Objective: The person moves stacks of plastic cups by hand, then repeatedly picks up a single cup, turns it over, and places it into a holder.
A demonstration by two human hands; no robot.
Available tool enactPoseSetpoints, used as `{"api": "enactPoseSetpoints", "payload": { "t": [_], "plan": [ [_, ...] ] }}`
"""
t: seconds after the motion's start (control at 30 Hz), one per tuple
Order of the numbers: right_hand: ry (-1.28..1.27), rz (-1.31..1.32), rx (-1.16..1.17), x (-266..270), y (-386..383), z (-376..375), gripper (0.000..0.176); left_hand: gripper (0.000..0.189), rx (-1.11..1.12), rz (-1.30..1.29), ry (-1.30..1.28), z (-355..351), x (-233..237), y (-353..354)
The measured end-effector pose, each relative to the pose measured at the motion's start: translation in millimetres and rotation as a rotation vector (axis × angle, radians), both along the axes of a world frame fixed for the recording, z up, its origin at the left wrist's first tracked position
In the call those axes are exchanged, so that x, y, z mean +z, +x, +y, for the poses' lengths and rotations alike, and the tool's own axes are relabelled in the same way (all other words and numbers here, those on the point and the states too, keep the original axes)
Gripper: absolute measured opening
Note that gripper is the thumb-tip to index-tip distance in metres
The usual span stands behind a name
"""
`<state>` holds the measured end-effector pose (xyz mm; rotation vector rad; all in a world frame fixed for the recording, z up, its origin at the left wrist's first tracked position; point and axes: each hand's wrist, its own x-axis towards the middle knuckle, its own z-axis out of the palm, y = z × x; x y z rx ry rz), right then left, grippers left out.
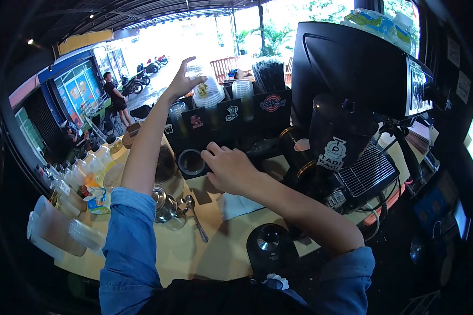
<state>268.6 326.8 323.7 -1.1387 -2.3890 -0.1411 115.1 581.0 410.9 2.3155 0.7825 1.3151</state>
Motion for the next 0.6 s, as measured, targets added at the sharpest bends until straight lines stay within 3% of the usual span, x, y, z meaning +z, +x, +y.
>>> {"api": "enactPoseSetpoints", "payload": {
  "t": [0.23,0.6],
  "plan": [
    [0.016,-0.03,-0.015,-5,-1,4,0.036,0.088,0.238,0.185,0.013,-11,-20,7],
    [-0.072,-0.098,-0.063,-5,-3,-3,0.035,0.088,0.416,0.425,-0.006,-25,-32,22]
  ]
}}
